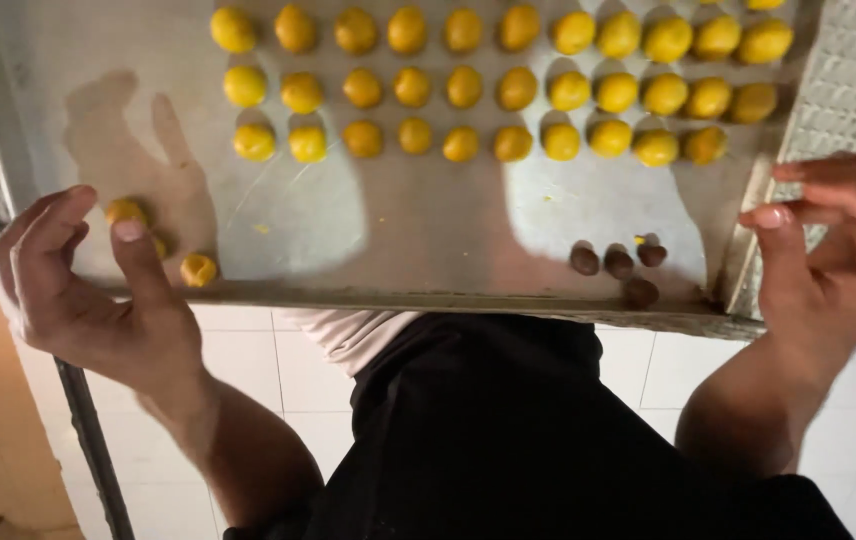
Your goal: The person is taking small pieces of yellow dough, rolling them into balls, flattening them, inserting a small dark filling, and then rolling them back into balls to place on a baking tray.
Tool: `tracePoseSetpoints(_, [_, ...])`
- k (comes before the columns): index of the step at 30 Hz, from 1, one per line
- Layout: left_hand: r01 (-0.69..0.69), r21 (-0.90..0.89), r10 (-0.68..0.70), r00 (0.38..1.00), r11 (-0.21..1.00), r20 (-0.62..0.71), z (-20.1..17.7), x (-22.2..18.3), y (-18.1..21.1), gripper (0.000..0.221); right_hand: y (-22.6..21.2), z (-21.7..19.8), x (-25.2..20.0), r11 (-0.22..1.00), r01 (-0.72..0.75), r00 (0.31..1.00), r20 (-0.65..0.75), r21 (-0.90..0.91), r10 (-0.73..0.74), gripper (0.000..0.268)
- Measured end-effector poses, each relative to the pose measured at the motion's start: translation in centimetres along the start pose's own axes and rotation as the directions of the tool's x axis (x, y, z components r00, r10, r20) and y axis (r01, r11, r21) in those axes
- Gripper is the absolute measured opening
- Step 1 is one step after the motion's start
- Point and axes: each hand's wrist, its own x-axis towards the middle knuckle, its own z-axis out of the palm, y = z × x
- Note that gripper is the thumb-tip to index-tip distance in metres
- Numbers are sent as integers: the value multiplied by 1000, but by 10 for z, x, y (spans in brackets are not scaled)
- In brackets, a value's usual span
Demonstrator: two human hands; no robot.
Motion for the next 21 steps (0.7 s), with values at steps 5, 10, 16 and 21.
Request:
tracePoseSetpoints(5, [13, 308, -65, 985, 951, 159, -29, -11, -5, 30, -28, 34, 12, 999, 44, 999, 4, 24, -44, 21])
tracePoseSetpoints(10, [77, 334, -131, 981, 939, 143, -39, -28, -15, 37, -96, 91, 28, 996, -56, 987, 154, 65, 45, 24])
tracePoseSetpoints(16, [158, 317, -176, 984, 935, 30, -51, -53, -51, 36, -116, 148, 40, 974, 68, 904, 400, 217, -152, 24])
tracePoseSetpoints(21, [216, 346, -223, 975, 913, -21, -49, -55, -54, 33, -143, 186, 54, 957, 125, 801, 543, 260, -252, 17])
